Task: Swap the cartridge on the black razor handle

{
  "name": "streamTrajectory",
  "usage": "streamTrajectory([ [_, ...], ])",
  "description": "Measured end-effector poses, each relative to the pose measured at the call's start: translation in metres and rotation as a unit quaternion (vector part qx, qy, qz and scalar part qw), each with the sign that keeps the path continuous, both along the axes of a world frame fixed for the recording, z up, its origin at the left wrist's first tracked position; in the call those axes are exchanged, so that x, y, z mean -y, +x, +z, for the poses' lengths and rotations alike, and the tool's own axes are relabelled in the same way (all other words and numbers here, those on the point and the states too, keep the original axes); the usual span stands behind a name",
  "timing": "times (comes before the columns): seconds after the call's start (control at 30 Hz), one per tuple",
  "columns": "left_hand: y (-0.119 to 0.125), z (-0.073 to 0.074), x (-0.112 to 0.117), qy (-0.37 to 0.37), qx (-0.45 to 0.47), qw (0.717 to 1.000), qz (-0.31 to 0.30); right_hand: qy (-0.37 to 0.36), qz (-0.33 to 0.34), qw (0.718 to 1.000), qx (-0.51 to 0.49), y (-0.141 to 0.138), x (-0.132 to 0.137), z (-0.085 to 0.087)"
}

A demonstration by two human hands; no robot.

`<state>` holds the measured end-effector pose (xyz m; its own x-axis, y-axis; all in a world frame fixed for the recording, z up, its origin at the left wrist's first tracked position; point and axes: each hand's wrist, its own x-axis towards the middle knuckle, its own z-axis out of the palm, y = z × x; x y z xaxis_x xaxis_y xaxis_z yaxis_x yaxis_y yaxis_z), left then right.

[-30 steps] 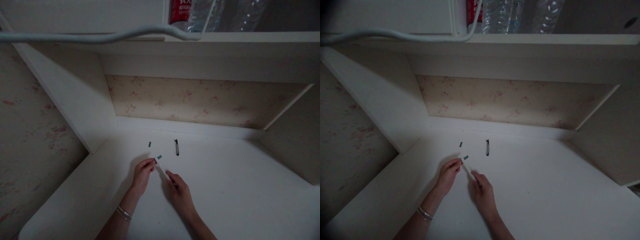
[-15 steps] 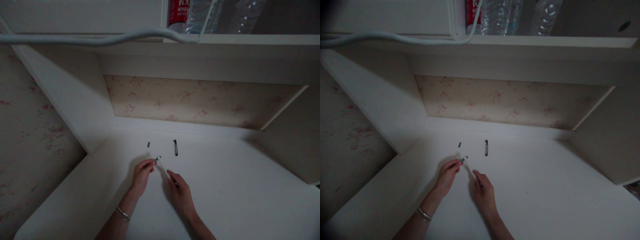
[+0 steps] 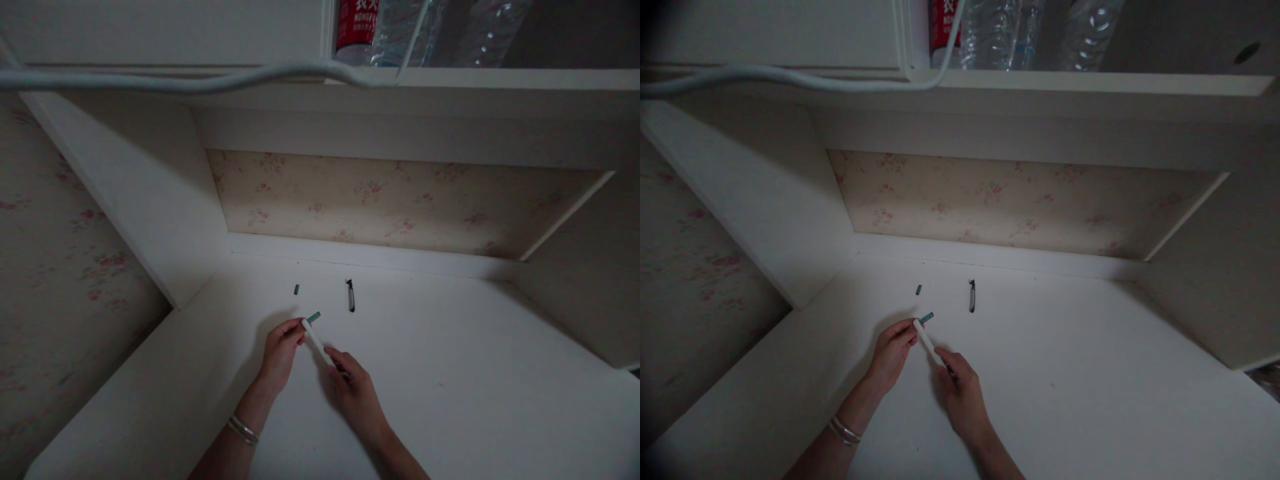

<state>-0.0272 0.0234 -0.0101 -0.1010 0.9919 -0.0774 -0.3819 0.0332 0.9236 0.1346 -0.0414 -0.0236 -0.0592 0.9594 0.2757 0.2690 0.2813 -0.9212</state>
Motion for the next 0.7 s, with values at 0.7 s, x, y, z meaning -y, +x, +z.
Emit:
streamTrajectory([
  [0.7,0.001,0.0004,0.0,-0.006,-0.012,1.0,0.002,-0.099,0.005,0.992,-0.08,-0.0035,0.0029,0.0006],
])
